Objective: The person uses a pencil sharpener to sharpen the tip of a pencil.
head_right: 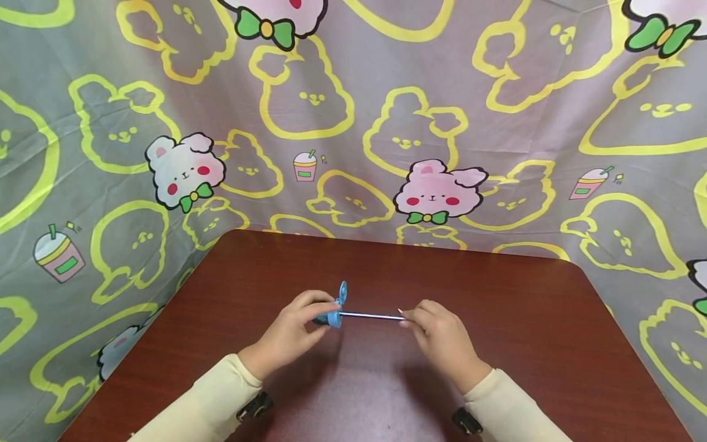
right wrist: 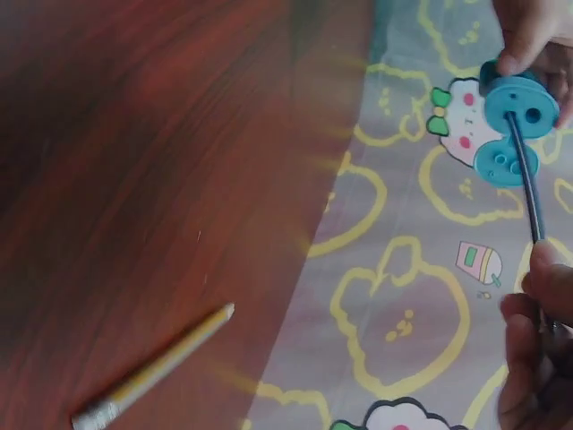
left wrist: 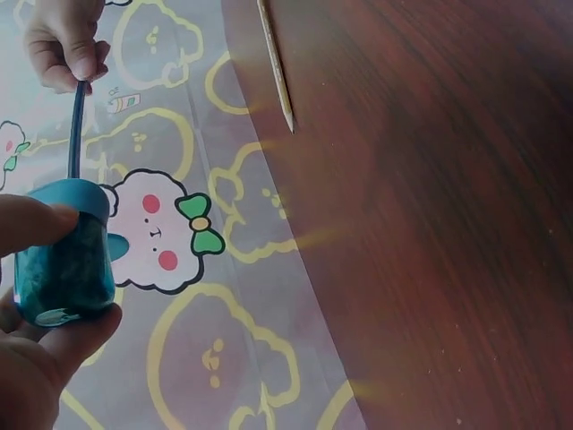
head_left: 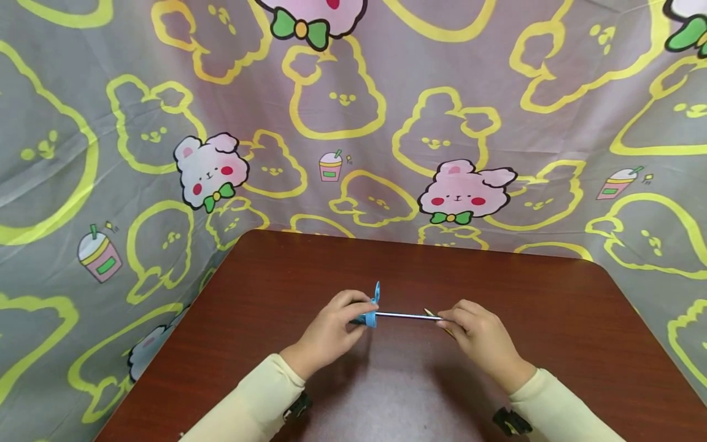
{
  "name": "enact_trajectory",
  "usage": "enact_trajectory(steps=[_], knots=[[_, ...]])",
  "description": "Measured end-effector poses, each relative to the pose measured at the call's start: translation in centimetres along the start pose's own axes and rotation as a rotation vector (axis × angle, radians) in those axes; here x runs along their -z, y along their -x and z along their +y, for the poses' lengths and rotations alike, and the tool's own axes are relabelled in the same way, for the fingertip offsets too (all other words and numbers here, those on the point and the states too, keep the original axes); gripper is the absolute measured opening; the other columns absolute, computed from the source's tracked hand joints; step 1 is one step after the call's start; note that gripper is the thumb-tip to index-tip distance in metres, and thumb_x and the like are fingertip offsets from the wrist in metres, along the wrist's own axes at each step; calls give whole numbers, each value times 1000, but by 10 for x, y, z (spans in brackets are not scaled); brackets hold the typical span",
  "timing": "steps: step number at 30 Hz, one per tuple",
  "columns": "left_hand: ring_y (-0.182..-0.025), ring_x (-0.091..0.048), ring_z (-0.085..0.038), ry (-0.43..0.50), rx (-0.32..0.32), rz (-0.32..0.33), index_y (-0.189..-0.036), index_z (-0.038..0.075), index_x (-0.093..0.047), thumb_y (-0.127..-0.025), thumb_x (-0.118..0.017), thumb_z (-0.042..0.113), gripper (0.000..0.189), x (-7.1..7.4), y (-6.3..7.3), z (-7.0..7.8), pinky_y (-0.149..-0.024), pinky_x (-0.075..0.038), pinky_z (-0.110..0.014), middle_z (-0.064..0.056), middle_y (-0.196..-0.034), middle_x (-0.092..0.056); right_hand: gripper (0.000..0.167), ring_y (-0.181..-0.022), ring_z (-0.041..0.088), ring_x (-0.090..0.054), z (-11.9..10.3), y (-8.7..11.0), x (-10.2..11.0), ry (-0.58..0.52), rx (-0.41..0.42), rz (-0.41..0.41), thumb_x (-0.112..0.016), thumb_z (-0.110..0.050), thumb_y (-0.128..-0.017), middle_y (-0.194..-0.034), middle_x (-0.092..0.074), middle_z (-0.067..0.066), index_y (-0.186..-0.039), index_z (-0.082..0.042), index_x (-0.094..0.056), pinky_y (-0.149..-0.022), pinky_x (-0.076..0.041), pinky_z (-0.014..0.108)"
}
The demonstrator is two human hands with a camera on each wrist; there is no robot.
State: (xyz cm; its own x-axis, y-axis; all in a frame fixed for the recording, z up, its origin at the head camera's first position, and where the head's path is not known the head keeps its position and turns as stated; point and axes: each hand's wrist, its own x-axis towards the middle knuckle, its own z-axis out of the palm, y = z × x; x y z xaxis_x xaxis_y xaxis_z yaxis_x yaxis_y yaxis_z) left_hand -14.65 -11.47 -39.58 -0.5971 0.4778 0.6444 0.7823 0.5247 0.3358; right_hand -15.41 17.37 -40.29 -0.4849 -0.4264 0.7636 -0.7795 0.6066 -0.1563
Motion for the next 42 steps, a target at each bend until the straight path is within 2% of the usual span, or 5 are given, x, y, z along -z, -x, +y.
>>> enact_trajectory(steps=[13, 17, 23, 33, 42], knots=[[-97, -58, -18, 11, -13, 40, -108, 7, -72, -72, -78, -6, 39, -2, 0, 1, -74, -49, -12, -6, -106, -60, 49, -72, 13, -55, -1, -1, -2, 91, 39, 52, -42, -44, -100, -80, -59, -3, -85, -8, -71, -59, -47, 24], [-97, -58, -19, 14, -26, 52, -108, 7, -72, -72, -79, -6, 40, -1, 1, 2, -71, -48, -11, -7, -107, -60, 30, -67, 10, -53, -2, -1, -1, 53, 39, 76, -60, -32, -94, -76, -59, -4, -81, -7, -71, -57, -44, 19], [-102, -57, -21, -41, -47, 19, -112, 8, -72, -75, -78, -3, 39, 0, 2, 4, -78, -51, -19, -8, -110, -59, 22, -64, 2, -52, -8, 2, 2, -24, -116, -9, -84, 2, -63, -74, -60, -8, -79, -8, -72, -56, -40, 11], [-103, -57, -22, -118, -116, 17, -110, 10, -72, -72, -79, -5, 41, -2, 3, 3, -80, -51, -19, -8, -110, -59, 1, -65, 0, -53, -9, -4, 10, -187, -453, -269, -75, -10, -82, -74, -64, -11, -81, -9, -74, -54, -46, 22], [-93, -59, -18, 73, 57, -7, -112, 6, -71, -73, -78, -7, 42, -1, 1, 3, -69, -50, -12, -8, -108, -59, 28, -77, 10, -54, -2, -4, 5, 52, -12, -42, -84, -3, -65, -83, -60, -4, -89, -8, -72, -63, -46, 22]])
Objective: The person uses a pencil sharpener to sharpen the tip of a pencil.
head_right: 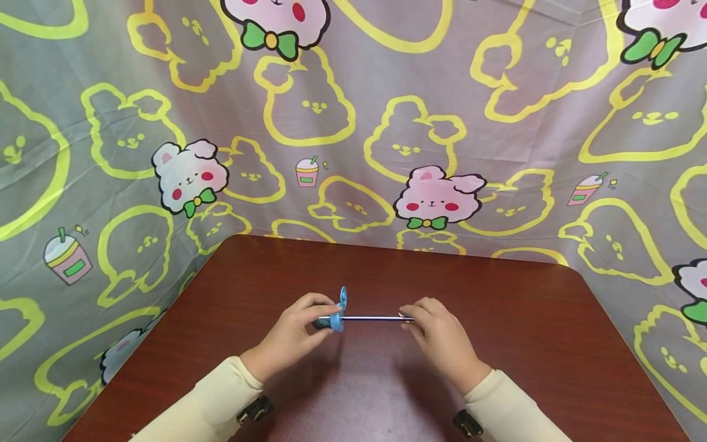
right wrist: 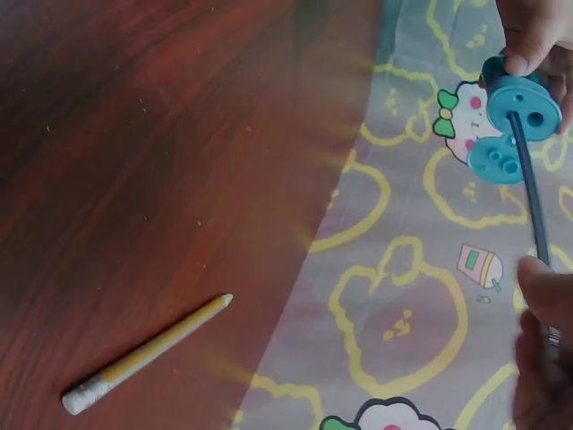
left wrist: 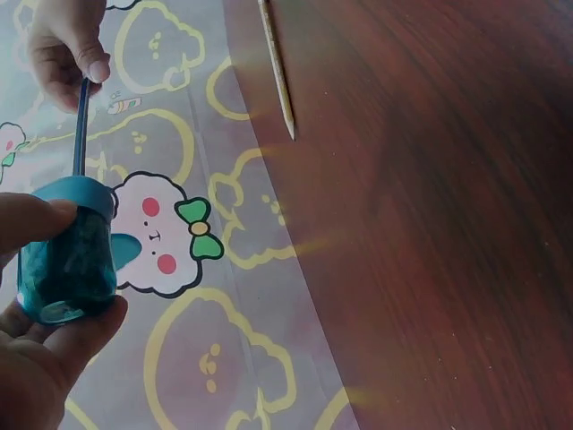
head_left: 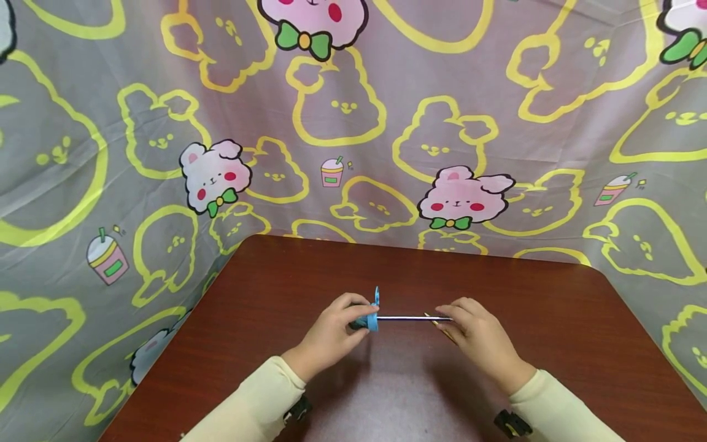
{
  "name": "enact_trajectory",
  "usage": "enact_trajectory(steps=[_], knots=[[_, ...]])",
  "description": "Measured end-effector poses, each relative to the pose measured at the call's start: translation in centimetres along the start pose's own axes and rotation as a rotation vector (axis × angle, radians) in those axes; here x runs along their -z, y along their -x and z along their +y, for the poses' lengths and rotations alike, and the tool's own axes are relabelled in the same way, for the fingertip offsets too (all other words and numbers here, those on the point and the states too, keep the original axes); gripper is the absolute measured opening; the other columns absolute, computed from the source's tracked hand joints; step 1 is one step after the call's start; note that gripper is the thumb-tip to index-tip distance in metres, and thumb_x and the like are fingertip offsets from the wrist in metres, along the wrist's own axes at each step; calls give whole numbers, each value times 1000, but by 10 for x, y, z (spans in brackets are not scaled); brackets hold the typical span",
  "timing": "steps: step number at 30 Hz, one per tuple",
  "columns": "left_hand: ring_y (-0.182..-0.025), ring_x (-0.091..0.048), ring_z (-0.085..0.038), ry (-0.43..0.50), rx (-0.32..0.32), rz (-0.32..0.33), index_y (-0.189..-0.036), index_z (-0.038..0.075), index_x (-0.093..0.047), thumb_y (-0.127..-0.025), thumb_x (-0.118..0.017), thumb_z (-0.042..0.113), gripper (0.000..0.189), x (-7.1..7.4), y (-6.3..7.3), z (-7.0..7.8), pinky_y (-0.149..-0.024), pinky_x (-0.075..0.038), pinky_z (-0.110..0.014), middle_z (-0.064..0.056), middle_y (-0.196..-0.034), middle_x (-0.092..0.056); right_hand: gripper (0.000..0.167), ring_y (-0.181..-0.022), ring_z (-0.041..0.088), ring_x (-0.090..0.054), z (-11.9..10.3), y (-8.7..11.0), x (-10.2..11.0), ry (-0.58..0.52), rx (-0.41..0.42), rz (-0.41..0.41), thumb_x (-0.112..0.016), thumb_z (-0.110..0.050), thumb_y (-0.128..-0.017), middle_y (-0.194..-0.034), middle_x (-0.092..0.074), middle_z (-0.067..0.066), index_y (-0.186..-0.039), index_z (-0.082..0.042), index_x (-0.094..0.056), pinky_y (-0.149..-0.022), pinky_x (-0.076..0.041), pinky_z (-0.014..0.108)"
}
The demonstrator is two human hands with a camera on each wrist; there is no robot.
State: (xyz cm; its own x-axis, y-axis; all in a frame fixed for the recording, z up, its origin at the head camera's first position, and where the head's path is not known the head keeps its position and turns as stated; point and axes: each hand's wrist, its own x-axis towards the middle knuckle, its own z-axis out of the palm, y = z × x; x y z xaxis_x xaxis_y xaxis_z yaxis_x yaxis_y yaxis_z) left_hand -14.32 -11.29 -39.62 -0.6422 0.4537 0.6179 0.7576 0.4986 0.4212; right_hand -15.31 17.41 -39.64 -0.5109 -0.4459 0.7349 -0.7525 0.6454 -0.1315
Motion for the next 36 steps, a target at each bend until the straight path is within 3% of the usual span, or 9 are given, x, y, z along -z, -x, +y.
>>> enact_trajectory(steps=[2, 5, 9, 12, 14, 18, 22, 30, 36], knots=[[-91, -60, -18, 35, 20, -10, -113, 4, -70, -73, -78, -8, 42, 1, 1, 0, -66, -50, -10, -9, -109, -58, 26, -73, 10, -54, 1, 1, -1, -20, 42, 49, -84, -3, -65, -80, -60, -5, -87, -9, -71, -62, -45, 20], [-94, -59, -19, 4, -5, -13, -113, 5, -71, -74, -78, -7, 42, 1, 2, -1, -68, -50, -11, -9, -109, -58, 20, -68, 6, -53, -1, 3, -2, -77, 18, 39, -83, -2, -67, -76, -59, -8, -81, -11, -71, -59, -44, 17], [-101, -57, -21, -78, -67, -10, -110, 8, -73, -72, -80, -5, 41, 0, 4, -2, -76, -51, -16, -8, -110, -59, 12, -66, -1, -54, -6, 4, 1, -167, -172, -113, -80, -4, -73, -74, -62, -13, -79, -12, -72, -57, -45, 17], [-102, -57, -21, -88, -71, -23, -110, 9, -73, -73, -80, -5, 41, -1, 4, -2, -78, -51, -17, -8, -110, -59, 8, -70, 0, -56, -7, 5, 3, -163, -264, -193, -77, -7, -78, -78, -63, -14, -80, -13, -73, -59, -48, 22], [-101, -57, -20, -72, -48, -32, -111, 8, -72, -73, -79, -5, 41, -2, 4, -1, -76, -50, -15, -7, -110, -59, 10, -72, 2, -56, -7, 5, 2, -118, -245, -185, -79, -7, -76, -82, -62, -12, -82, -12, -74, -61, -49, 23], [-96, -59, -19, -16, 12, -43, -114, 6, -71, -74, -78, -4, 41, -1, 2, 0, -70, -50, -14, -8, -110, -59, 27, -72, 5, -53, -4, 5, -1, -34, -150, -66, -85, -1, -65, -83, -60, -9, -86, -10, -73, -62, -45, 18], [-93, -59, -19, -1, 8, -27, -114, 5, -71, -74, -78, -6, 42, 1, -1, -1, -65, -49, -13, -9, -110, -59, 28, -69, 5, -52, -2, 3, -2, -14, -82, 7, -85, 1, -62, -77, -59, -9, -83, -11, -70, -60, -43, 16], [-99, -57, -21, -39, -40, 12, -111, 5, -72, -73, -78, -7, 40, 2, -2, -5, -67, -49, -12, -9, -109, -60, 15, -70, 2, -52, -2, 1, -2, -48, -211, -111, -80, -4, -74, -78, -60, -11, -85, -11, -73, -58, -46, 23], [-95, -58, -20, 21, 18, -7, -113, 4, -71, -74, -78, -7, 41, 1, -1, -5, -66, -50, -12, -10, -110, -59, 29, -73, 8, -54, -2, 1, -4, -24, -189, -42, -84, -1, -67, -83, -62, -6, -91, -9, -71, -61, -45, 20]])
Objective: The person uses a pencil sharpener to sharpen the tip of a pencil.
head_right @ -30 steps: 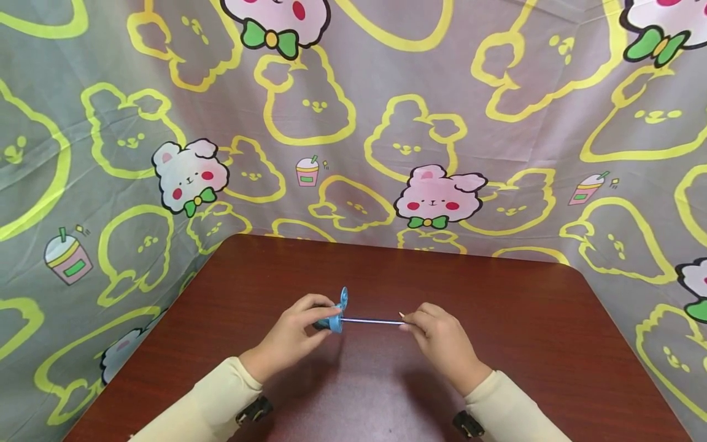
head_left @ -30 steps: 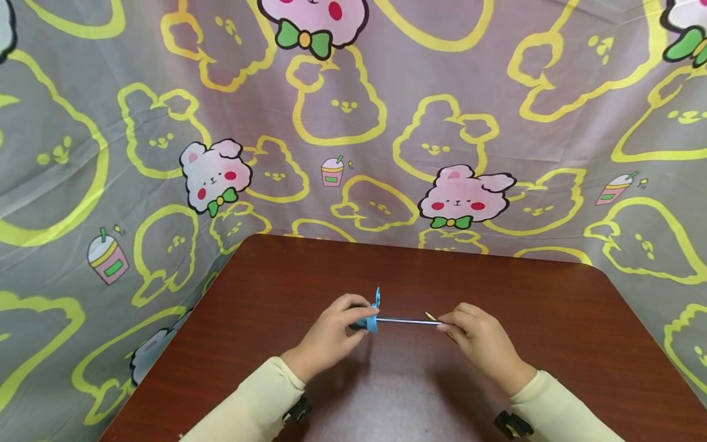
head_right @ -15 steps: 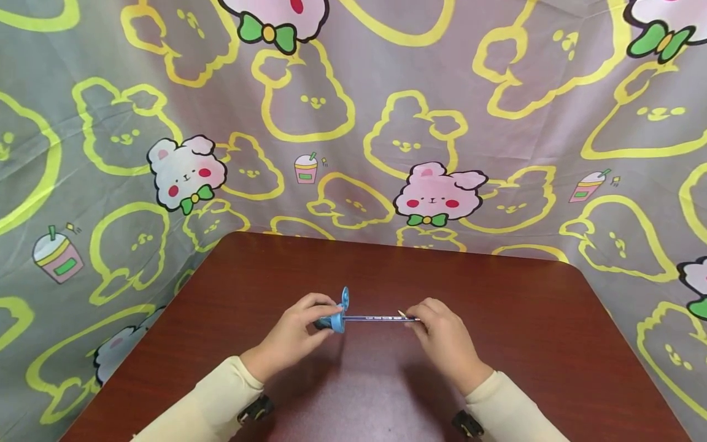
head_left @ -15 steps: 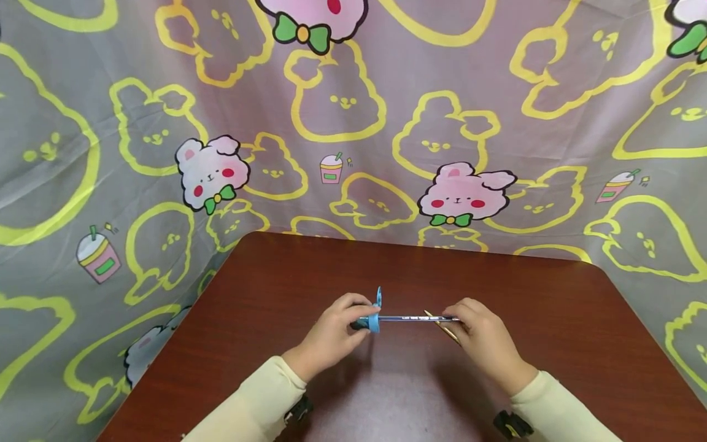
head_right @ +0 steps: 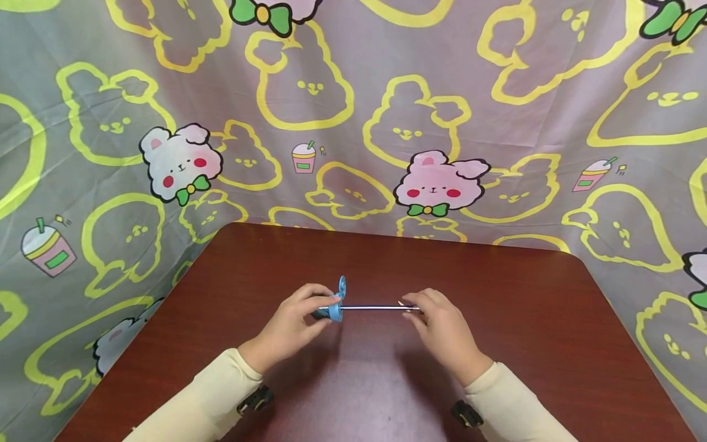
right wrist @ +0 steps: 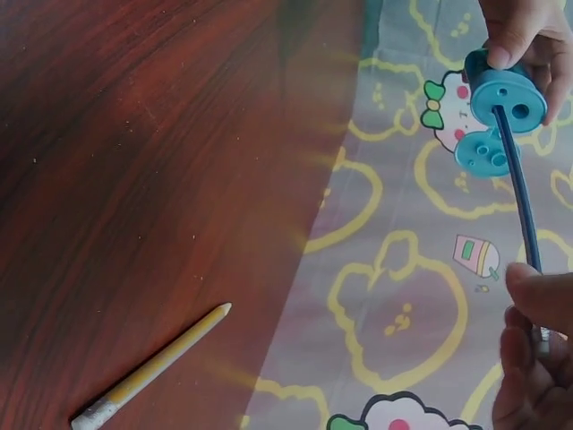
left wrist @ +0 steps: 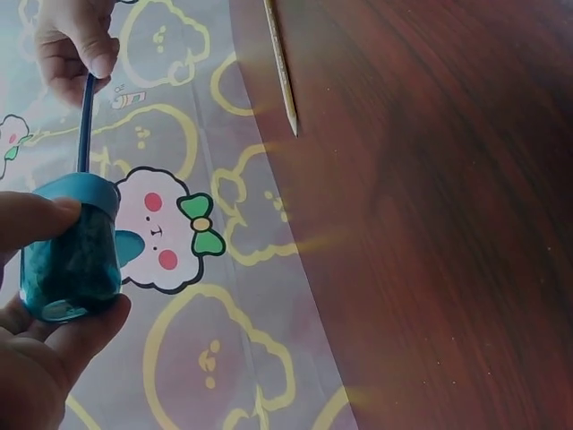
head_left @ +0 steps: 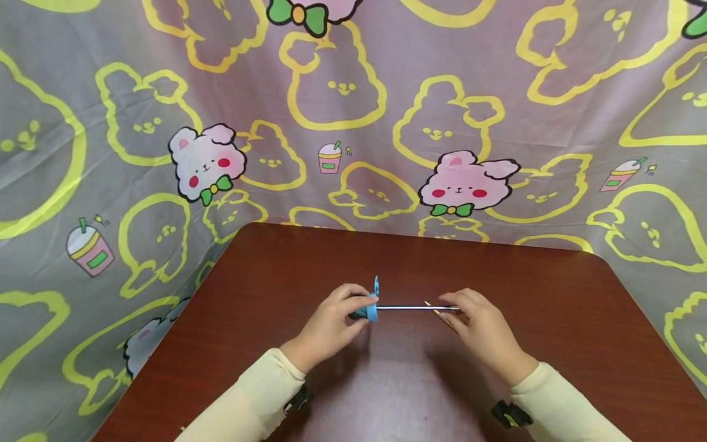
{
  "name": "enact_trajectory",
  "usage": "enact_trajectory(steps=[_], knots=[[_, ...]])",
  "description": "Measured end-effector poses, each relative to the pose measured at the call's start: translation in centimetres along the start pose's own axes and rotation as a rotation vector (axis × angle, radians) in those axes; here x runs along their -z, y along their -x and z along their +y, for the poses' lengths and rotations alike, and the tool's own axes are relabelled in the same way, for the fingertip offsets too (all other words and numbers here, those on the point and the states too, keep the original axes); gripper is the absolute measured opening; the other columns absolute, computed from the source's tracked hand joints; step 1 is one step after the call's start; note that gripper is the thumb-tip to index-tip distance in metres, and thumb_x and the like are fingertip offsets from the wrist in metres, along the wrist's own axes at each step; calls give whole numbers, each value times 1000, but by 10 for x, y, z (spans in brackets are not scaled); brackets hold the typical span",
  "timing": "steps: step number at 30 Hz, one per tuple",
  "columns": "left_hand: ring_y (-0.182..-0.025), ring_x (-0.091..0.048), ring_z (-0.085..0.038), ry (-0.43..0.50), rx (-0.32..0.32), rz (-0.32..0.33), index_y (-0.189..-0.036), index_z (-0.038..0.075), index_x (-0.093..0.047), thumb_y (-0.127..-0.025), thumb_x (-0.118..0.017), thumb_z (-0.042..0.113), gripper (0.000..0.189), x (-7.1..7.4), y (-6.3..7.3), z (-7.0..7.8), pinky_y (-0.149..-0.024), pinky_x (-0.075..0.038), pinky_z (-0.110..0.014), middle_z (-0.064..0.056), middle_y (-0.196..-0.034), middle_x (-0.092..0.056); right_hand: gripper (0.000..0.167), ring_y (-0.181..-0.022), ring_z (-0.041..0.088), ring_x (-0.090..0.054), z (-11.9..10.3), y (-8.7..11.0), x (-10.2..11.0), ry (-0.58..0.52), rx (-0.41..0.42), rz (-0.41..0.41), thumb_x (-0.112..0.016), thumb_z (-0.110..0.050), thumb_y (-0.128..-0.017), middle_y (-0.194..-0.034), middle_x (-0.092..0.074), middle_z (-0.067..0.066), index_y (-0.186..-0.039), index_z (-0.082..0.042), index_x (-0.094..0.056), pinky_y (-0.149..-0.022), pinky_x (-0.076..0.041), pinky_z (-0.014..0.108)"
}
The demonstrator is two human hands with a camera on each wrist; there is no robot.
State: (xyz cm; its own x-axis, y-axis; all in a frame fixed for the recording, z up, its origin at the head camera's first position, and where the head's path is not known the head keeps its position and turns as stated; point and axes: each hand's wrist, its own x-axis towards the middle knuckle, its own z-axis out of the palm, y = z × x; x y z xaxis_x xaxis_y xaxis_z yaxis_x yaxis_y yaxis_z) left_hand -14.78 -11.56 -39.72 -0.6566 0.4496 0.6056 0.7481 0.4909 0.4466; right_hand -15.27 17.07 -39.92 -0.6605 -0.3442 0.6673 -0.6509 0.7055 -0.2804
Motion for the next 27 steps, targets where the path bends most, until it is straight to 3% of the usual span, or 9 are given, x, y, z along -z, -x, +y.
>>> enact_trajectory(steps=[3, 7, 10, 12, 17, 19, 22, 24, 27], knots=[[-95, -59, -20, 4, 3, -2, -112, 4, -72, -74, -78, -7, 40, 0, -1, 1, -66, -50, -13, -9, -109, -60, 27, -74, 8, -54, 1, 0, 0, 1, 49, 46, -84, 0, -65, -81, -61, -8, -84, -11, -68, -63, -45, 19], [-96, -59, -21, -5, -15, -4, -112, 3, -72, -74, -78, -6, 40, 1, 0, 1, -67, -50, -12, -9, -108, -60, 12, -77, 12, -56, 3, 0, 0, 11, 133, 99, -74, -21, -83, -81, -61, -5, -80, -10, -69, -65, -47, 23], [-99, -59, -22, -25, -30, -21, -113, 4, -72, -74, -78, -7, 41, 3, -1, 1, -68, -50, -13, -9, -109, -61, 38, -74, 13, -56, 2, 1, -2, 11, 174, 128, -54, -39, -95, -80, -61, -4, -80, -9, -70, -63, -47, 24], [-101, -58, -23, -43, -40, -39, -114, 4, -71, -74, -77, -8, 42, 4, -1, 1, -69, -50, -14, -9, -110, -61, 37, -71, 12, -56, 1, 1, -3, -3, 176, 121, -54, -39, -94, -77, -61, -5, -80, -8, -70, -61, -46, 22], [-103, -58, -22, -102, -88, -73, -115, 5, -71, -75, -76, -8, 42, 7, -3, 1, -70, -49, -15, -8, -112, -60, 5, -67, 5, -57, -4, -1, 4, -89, 29, -21, -76, -11, -80, -74, -63, -8, -79, -9, -72, -58, -46, 20], [-103, -57, -21, -122, -107, -76, -115, 5, -71, -75, -76, -8, 42, 7, -4, 1, -71, -49, -16, -8, -112, -60, 12, -68, 4, -58, -6, -4, 7, -129, -83, -129, -79, -1, -74, -75, -64, -9, -79, -10, -72, -59, -48, 22], [-102, -57, -21, -115, -103, -76, -114, 5, -71, -75, -76, -8, 42, 6, -3, 0, -71, -49, -16, -8, -112, -60, 8, -71, 4, -58, -6, -7, 10, -139, -191, -249, -75, -4, -80, -78, -65, -9, -80, -11, -72, -61, -50, 25], [-101, -58, -20, -80, -64, -69, -115, 4, -71, -75, -76, -7, 42, 5, -2, 0, -69, -50, -15, -8, -112, -60, 9, -72, 4, -57, -6, -8, 10, -114, -183, -252, -76, -5, -80, -80, -65, -10, -82, -12, -72, -62, -49, 25], [-95, -59, -18, -1, 22, -47, -117, 4, -70, -76, -76, -7, 42, 2, 0, 1, -65, -50, -14, -8, -112, -60, 14, -72, 6, -57, -5, -9, 8, -39, -61, -131, -80, -5, -75, -83, -63, -8, -85, -10, -72, -60, -49, 26]])
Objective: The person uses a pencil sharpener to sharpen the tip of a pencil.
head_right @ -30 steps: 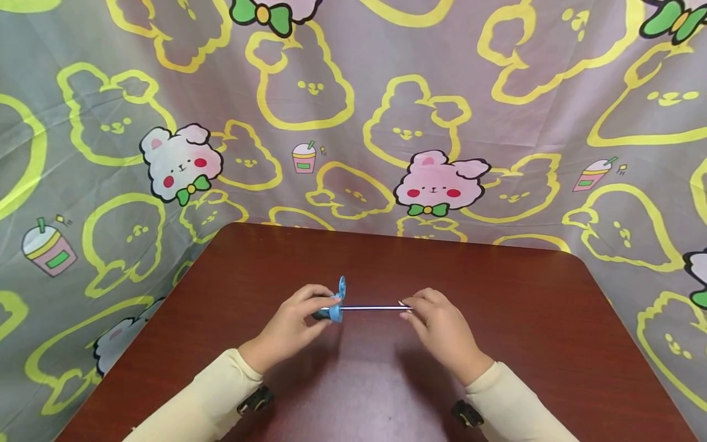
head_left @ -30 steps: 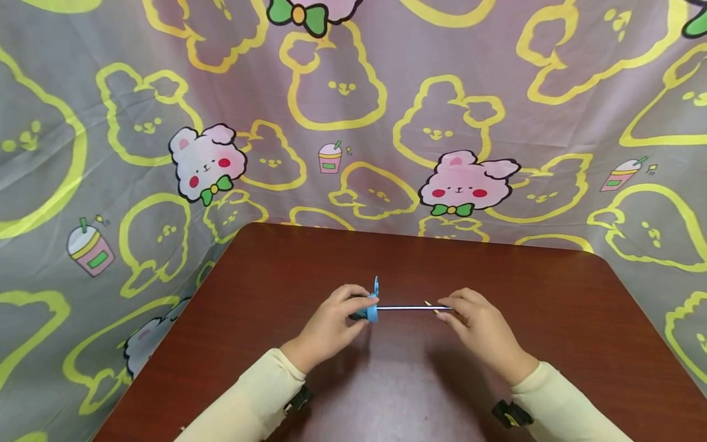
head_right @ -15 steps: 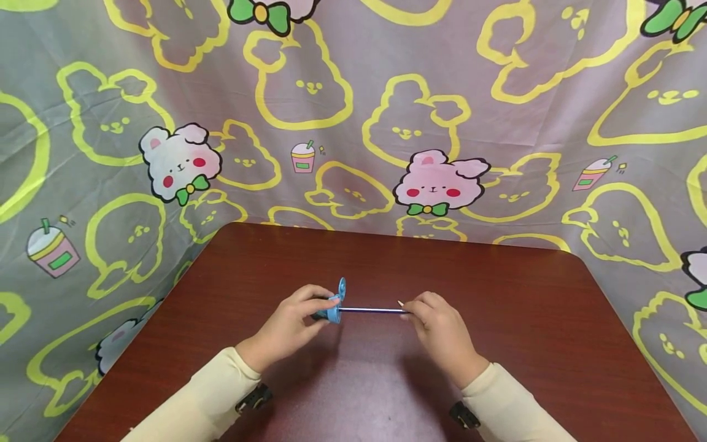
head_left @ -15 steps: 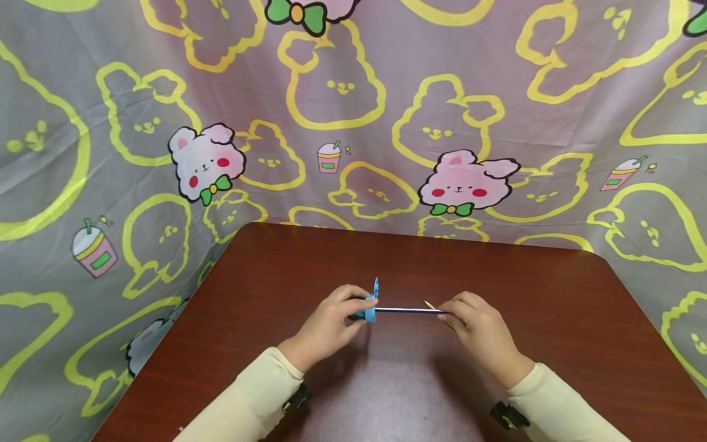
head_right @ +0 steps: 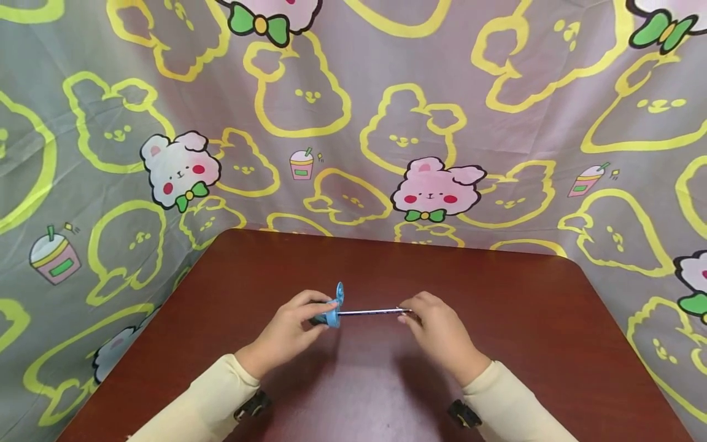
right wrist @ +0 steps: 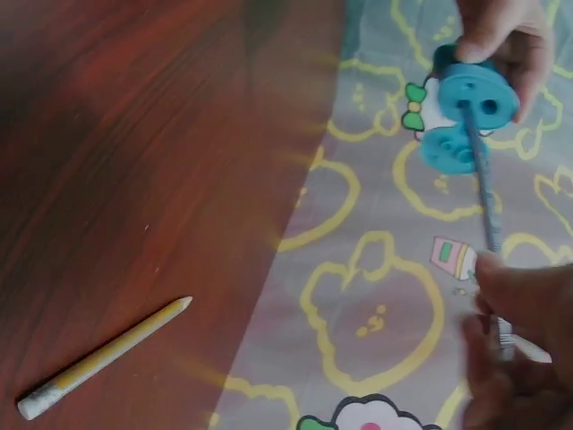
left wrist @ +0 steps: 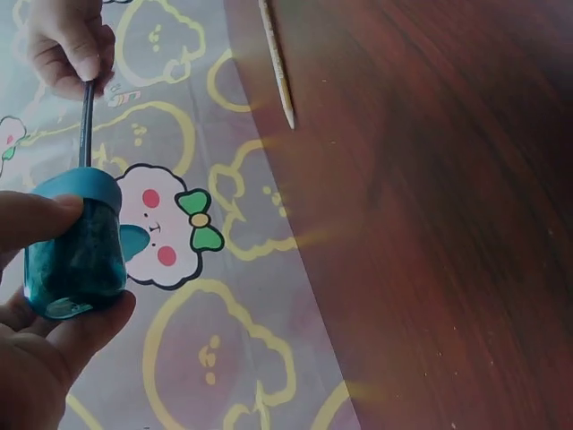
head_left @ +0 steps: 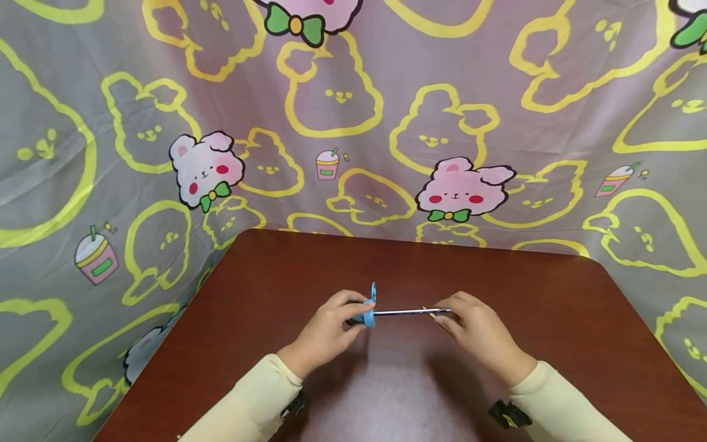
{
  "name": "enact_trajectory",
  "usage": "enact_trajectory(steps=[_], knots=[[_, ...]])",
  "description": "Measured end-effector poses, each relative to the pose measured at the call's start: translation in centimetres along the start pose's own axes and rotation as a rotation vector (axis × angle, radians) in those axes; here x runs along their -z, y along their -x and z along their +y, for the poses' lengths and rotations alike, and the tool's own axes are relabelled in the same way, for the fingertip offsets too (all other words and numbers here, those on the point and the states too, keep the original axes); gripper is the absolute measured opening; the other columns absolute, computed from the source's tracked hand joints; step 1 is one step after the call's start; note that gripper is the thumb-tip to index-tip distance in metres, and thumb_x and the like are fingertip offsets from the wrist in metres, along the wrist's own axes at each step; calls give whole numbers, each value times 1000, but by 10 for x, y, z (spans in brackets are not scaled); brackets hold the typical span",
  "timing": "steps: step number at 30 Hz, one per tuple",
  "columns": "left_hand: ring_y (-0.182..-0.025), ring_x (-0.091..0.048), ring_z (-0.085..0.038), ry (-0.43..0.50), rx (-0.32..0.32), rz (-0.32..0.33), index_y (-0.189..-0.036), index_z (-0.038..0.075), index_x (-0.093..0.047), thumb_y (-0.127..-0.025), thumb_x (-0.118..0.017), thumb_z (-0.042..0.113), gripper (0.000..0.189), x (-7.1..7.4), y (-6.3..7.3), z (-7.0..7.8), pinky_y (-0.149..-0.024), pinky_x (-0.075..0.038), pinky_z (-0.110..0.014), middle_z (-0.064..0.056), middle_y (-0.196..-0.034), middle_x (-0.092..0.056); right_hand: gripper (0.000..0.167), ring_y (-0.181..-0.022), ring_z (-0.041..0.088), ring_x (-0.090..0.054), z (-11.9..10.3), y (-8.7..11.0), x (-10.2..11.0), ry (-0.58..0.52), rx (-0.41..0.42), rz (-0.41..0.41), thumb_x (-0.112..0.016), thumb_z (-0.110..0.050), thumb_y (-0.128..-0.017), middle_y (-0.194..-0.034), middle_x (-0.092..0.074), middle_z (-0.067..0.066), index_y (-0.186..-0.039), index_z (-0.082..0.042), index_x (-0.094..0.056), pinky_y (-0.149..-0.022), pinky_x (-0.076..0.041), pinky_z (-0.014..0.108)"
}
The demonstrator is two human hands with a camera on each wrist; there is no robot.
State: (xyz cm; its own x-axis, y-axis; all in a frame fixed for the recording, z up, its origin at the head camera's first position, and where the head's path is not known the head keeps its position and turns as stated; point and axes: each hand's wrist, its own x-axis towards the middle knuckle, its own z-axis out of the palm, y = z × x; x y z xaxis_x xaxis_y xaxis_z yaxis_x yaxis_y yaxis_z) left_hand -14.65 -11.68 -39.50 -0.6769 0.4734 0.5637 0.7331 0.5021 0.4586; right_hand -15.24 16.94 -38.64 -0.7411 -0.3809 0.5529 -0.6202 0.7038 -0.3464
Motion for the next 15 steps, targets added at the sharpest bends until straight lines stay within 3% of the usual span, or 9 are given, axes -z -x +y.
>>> enact_trajectory(steps=[2, 5, 7, 11, 13, 15], knots=[[-92, -60, -16, 37, 31, 19, -117, 4, -70, -77, -76, -7, 42, -1, 2, 1, -63, -50, -14, -8, -111, -60, 10, -72, 9, -57, 1, 0, -2, 69, 96, 96, -75, -18, -84, -82, -61, -6, -86, -9, -73, -58, -48, 26], [-90, -60, -15, 44, 2, 59, -115, 5, -71, -75, -76, -8, 42, -2, 3, 2, -60, -49, -14, -8, -111, -59, 39, -70, 12, -56, 3, 1, -4, 146, 214, 200, -54, -38, -98, -79, -59, -3, -84, -7, -73, -55, -48, 27], [-91, -60, -17, 29, -51, 95, -113, 4, -72, -74, -77, -9, 42, -2, 2, 2, -59, -48, -15, -9, -110, -60, 49, -68, 11, -55, 4, 1, -4, 152, 246, 213, -45, -43, -100, -76, -59, -4, -82, -7, -73, -54, -47, 25], [-94, -59, -19, -32, -139, 133, -109, 4, -73, -71, -79, -9, 40, -1, 2, 0, -62, -46, -12, -10, -108, -60, 9, -64, 3, -52, 3, 2, -2, 37, 172, 100, -75, -17, -84, -73, -59, -9, -80, -9, -73, -54, -44, 20], [-98, -59, -21, -69, -164, 123, -108, 5, -74, -71, -78, -9, 40, -1, 2, -1, -66, -45, -11, -9, -108, -61, 12, -64, 0, -52, 3, 2, 0, -39, 85, 0, -81, -5, -72, -73, -60, -12, -78, -11, -73, -55, -45, 19], [-100, -58, -21, -100, -182, 106, -108, 6, -74, -71, -77, -10, 40, 0, 2, -2, -69, -46, -11, -9, -108, -60, 10, -65, -2, -51, 3, 1, 3, -109, -28, -126, -79, -6, -75, -73, -61, -13, -78, -13, -73, -56, -45, 19]])
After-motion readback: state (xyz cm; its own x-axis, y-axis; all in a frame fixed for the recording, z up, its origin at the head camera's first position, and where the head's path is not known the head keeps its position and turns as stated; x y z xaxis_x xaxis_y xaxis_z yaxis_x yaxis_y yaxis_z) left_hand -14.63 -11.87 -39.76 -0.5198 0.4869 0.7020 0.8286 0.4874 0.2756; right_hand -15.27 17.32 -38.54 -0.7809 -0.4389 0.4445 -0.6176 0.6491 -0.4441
